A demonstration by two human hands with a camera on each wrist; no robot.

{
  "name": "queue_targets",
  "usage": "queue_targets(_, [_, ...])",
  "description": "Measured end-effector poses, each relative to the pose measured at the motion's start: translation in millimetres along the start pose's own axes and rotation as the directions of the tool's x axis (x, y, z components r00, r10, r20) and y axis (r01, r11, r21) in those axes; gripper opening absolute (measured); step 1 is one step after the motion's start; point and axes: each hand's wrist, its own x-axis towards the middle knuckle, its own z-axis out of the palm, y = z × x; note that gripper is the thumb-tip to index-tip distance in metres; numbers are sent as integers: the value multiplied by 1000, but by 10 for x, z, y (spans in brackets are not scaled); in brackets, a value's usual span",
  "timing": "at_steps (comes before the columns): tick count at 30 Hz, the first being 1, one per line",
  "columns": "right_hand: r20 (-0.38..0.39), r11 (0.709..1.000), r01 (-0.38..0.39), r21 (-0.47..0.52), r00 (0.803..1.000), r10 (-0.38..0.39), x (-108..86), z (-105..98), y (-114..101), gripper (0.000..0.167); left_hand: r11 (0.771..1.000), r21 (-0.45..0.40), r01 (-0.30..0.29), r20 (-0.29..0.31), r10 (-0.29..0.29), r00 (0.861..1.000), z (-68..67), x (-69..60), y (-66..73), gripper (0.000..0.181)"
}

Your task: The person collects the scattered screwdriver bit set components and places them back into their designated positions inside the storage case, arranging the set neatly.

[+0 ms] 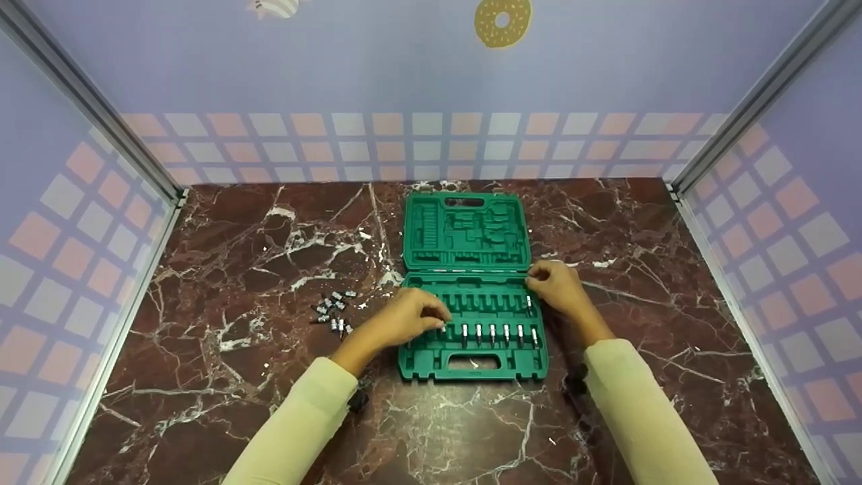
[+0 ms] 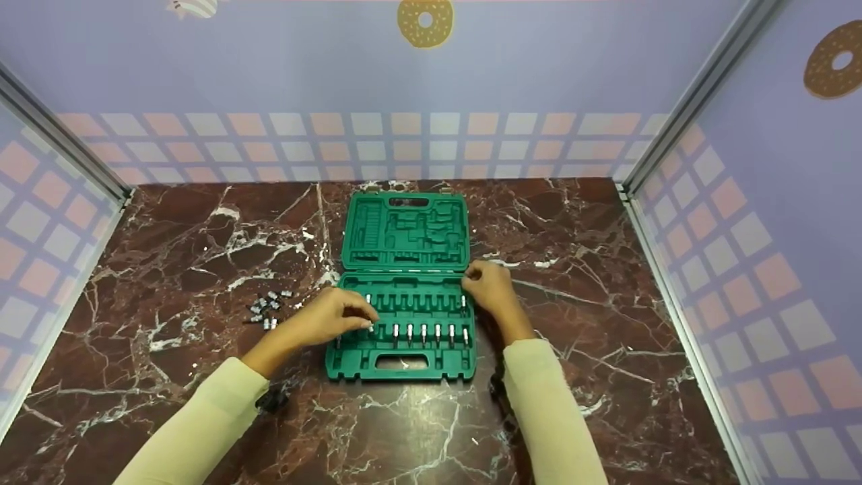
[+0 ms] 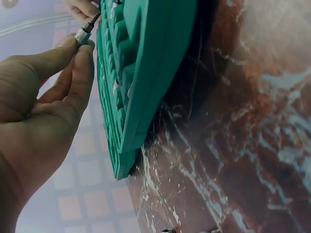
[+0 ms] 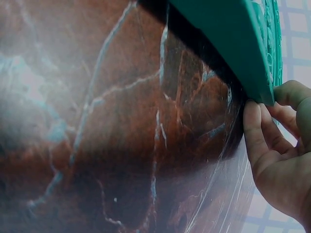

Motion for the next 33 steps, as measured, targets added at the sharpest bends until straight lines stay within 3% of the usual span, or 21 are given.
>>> queue_targets(4, [12, 1000, 6, -3, 1000, -6, -13, -4, -6, 14, 1000, 8, -5, 7, 5, 1000, 56, 36, 6, 11])
queue_targets(9, [12, 1000, 10, -7, 1000, -10, -17, -9, 0, 14, 994, 90, -66, 25, 64, 998, 123, 75, -5, 7])
queue_targets(13, [9, 1000, 4, -9, 1000, -4, -10, -7, 7, 15, 988, 133, -76, 42, 71, 997, 151, 98, 7, 8])
queue_targets(22, [5, 1000, 4, -2, 1000, -4, -5, 5, -8, 14, 964, 218, -149, 27, 147, 989, 222, 136, -2, 10])
queue_targets(29, [0, 1000, 2, 5, 1000, -2, 5, 4, 12, 15, 963, 237, -125, -8, 131, 991, 249, 147, -16, 10])
queue_targets(33, [4, 1000, 5, 10, 1000, -5, -6, 3, 16, 15, 974, 212, -74, -14, 79, 997, 244, 164, -1, 17])
